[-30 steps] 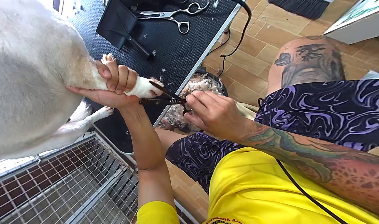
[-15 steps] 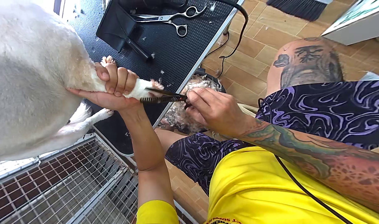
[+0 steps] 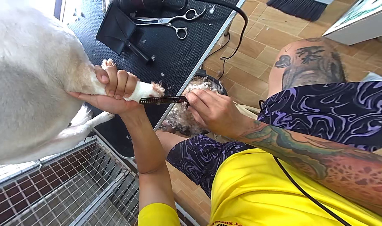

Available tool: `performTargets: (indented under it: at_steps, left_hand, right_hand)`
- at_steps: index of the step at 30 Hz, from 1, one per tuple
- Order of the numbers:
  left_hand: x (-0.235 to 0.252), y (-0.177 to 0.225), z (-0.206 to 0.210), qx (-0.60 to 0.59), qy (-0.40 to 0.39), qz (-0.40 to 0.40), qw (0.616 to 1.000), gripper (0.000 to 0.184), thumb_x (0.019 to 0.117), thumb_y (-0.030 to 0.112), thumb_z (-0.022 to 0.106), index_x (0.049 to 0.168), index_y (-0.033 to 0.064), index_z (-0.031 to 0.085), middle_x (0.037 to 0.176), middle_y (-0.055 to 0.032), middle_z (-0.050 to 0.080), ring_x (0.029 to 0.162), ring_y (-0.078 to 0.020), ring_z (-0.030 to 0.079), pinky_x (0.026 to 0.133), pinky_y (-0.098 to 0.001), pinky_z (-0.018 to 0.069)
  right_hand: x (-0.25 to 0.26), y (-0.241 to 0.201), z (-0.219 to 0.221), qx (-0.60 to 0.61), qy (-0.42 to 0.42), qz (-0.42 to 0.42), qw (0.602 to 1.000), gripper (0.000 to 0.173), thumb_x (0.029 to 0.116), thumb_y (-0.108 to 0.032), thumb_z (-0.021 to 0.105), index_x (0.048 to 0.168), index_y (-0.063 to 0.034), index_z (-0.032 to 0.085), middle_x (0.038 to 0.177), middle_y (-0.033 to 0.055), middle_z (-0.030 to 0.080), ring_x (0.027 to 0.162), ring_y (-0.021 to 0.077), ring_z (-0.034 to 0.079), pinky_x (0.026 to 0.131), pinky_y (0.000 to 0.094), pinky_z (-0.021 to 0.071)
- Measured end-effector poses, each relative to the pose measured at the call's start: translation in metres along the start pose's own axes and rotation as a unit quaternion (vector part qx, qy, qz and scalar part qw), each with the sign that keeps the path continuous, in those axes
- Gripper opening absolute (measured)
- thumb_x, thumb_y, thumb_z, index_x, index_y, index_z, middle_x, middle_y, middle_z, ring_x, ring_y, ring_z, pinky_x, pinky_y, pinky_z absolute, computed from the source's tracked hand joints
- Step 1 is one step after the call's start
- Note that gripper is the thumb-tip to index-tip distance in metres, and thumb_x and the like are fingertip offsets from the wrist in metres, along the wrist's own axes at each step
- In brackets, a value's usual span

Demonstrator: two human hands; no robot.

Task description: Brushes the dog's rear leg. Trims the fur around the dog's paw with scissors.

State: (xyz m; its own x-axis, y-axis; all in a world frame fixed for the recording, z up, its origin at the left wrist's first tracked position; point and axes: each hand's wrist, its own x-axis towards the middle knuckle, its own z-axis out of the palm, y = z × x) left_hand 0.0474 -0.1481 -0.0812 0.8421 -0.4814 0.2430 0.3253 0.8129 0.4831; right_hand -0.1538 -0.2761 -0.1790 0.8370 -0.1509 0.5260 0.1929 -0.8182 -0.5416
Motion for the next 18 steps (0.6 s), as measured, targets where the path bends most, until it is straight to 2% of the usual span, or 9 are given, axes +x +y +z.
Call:
performTargets:
  at_steps: [3, 7, 11, 15, 18]
  left_hand:
    - [0.0002, 0.0013, -0.0017, -0.003, -0.014, -0.007, 1.000, 0.096, 0.0824, 0.090, 0.011, 0.077, 0.0048, 0.055, 0.050, -0.0016, 0.042, 0.039, -0.0130, 0.039, 0.038, -0.0276, 0.0359]
    - [-0.0003, -0.0014, 0.0003, 0.006, -0.007, 0.010, 1.000, 0.096, 0.0841, 0.089, 0.008, 0.076, 0.0054, 0.054, 0.050, -0.0013, 0.041, 0.038, -0.0126, 0.038, 0.037, -0.0268, 0.0345]
    - [0.0005, 0.0009, -0.0024, 0.006, -0.021, -0.005, 1.000, 0.095, 0.0834, 0.089, 0.010, 0.076, 0.0058, 0.055, 0.050, -0.0010, 0.040, 0.039, -0.0127, 0.037, 0.038, -0.0273, 0.0343]
    - [0.0001, -0.0015, -0.0022, 0.005, -0.020, 0.009, 1.000, 0.094, 0.0847, 0.089, 0.009, 0.076, 0.0063, 0.054, 0.050, -0.0007, 0.039, 0.038, -0.0120, 0.036, 0.038, -0.0266, 0.0332]
    - [-0.0003, 0.0006, -0.0036, -0.006, -0.032, -0.009, 0.999, 0.094, 0.0841, 0.089, 0.012, 0.078, 0.0057, 0.055, 0.051, -0.0008, 0.040, 0.039, -0.0119, 0.036, 0.038, -0.0264, 0.0335]
  right_hand:
    - [0.0007, -0.0003, 0.0018, -0.003, 0.008, 0.001, 1.000, 0.029, 0.0992, -0.023, 0.062, 0.115, 0.0014, 0.065, 0.105, 0.0210, 0.068, 0.086, 0.0335, 0.069, 0.064, 0.0412, 0.0567]
    - [0.0004, 0.0000, 0.0019, 0.008, 0.006, 0.001, 1.000, 0.022, 0.1007, -0.010, 0.057, 0.116, 0.0031, 0.065, 0.107, 0.0221, 0.069, 0.088, 0.0336, 0.071, 0.064, 0.0401, 0.0584]
    - [0.0010, -0.0004, 0.0017, 0.000, 0.008, 0.001, 1.000, 0.032, 0.0983, -0.025, 0.064, 0.115, 0.0019, 0.066, 0.105, 0.0210, 0.069, 0.087, 0.0330, 0.070, 0.065, 0.0405, 0.0573]
    - [-0.0001, 0.0003, 0.0015, 0.014, 0.004, 0.003, 1.000, 0.022, 0.0993, -0.010, 0.059, 0.116, 0.0037, 0.065, 0.108, 0.0223, 0.070, 0.091, 0.0335, 0.072, 0.067, 0.0404, 0.0597]
    - [-0.0003, 0.0001, 0.0024, 0.010, 0.009, 0.004, 1.000, 0.029, 0.0977, -0.021, 0.063, 0.114, 0.0019, 0.066, 0.107, 0.0208, 0.069, 0.089, 0.0324, 0.070, 0.067, 0.0399, 0.0582]
